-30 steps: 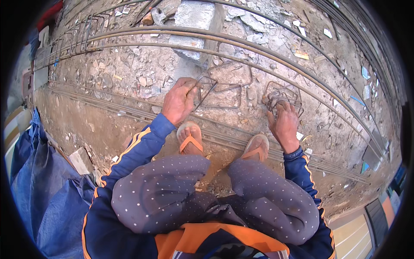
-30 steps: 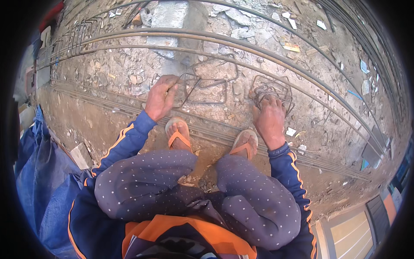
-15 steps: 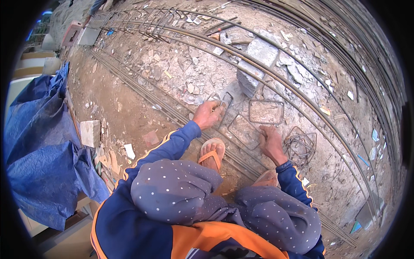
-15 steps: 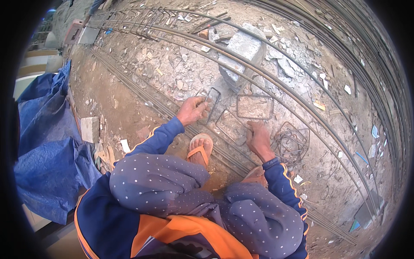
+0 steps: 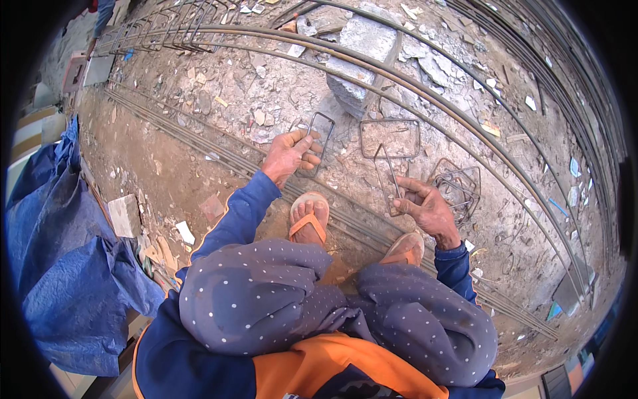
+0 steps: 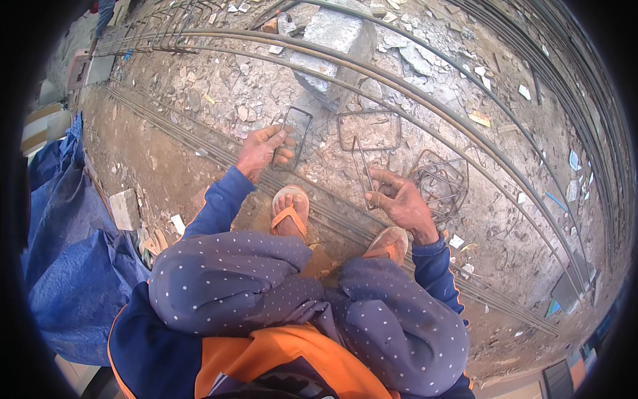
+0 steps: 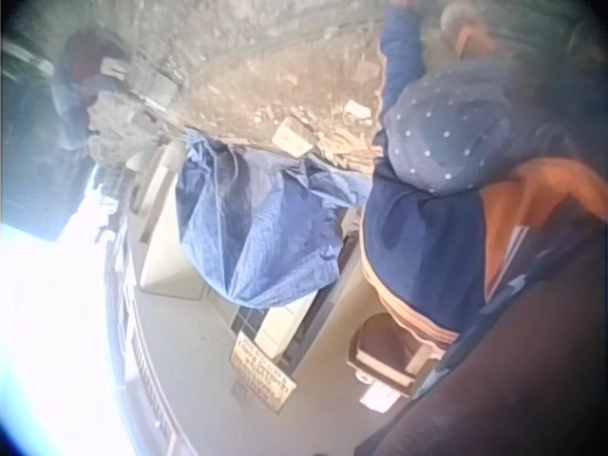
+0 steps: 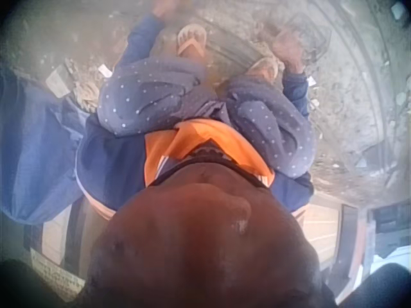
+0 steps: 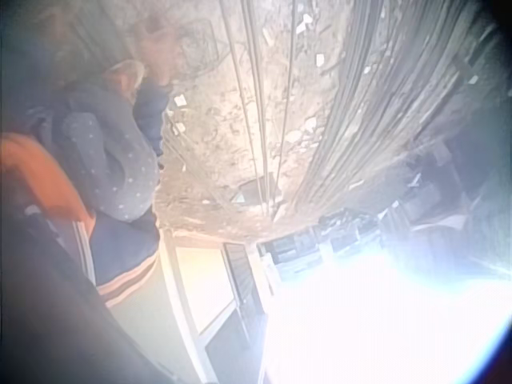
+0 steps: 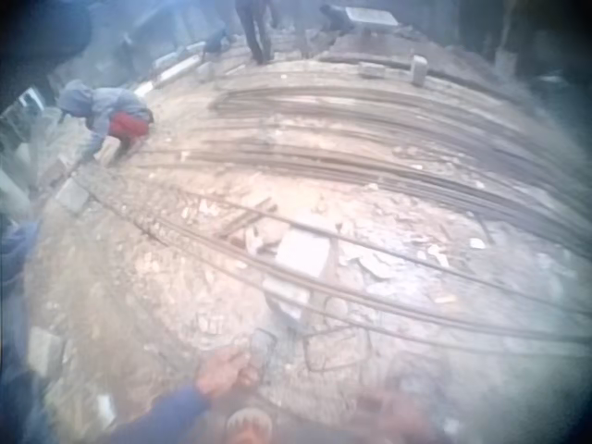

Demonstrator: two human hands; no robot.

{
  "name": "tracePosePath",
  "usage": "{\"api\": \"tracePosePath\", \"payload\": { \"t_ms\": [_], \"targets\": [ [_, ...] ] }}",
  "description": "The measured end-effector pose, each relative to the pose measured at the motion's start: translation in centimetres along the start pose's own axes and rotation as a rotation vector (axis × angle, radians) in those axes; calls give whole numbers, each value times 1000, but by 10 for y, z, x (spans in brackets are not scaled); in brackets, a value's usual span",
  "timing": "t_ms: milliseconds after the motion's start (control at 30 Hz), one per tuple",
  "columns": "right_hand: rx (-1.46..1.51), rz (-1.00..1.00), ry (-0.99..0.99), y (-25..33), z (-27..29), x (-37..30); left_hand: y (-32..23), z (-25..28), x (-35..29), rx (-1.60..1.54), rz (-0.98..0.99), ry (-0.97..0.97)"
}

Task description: The person sits on the ground and assembles small rebar cages by placing rectangular rebar stirrups onto parallel rebar rods and securing them with wire ties. The person repeatedly picks up stirrups, positions them along the rods, and twists wire ties to fasten the components together.

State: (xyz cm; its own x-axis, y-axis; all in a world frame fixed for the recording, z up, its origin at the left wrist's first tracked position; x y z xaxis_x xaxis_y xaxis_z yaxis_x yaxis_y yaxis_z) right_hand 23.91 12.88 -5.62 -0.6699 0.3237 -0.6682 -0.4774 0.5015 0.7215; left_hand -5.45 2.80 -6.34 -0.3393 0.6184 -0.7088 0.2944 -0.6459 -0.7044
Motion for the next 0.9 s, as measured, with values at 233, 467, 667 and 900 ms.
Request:
{"api": "tracePosePath", "payload": {
  "t_ms": [233, 467, 667, 900],
  "targets": [
    [63, 97, -61, -3, -12, 12, -2, 1, -4, -157, 20, 24],
    [633, 61, -60, -17, -39, 38, 17, -47, -8, -634, 13, 464],
    [563, 124, -97, 13, -84, 39, 59, -56, 4, -313, 123, 176],
    [129, 199, -77, 42, -87, 31, 2, -95, -24, -210, -42, 188]
  ]
}}
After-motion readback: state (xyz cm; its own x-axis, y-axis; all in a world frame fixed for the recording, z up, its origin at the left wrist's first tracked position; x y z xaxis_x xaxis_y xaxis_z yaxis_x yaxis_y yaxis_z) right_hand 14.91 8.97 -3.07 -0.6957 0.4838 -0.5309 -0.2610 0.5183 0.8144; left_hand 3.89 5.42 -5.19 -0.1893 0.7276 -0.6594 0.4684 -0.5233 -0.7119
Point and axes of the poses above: each hand's wrist, its own x-axis towards the middle knuckle, its own z-axis out of the back of the hand, y = z × x, the point moved 10 cm from there along x, towards the middle knuckle, and after that the axes turned 1 degree about x, right-handed, at the moved point
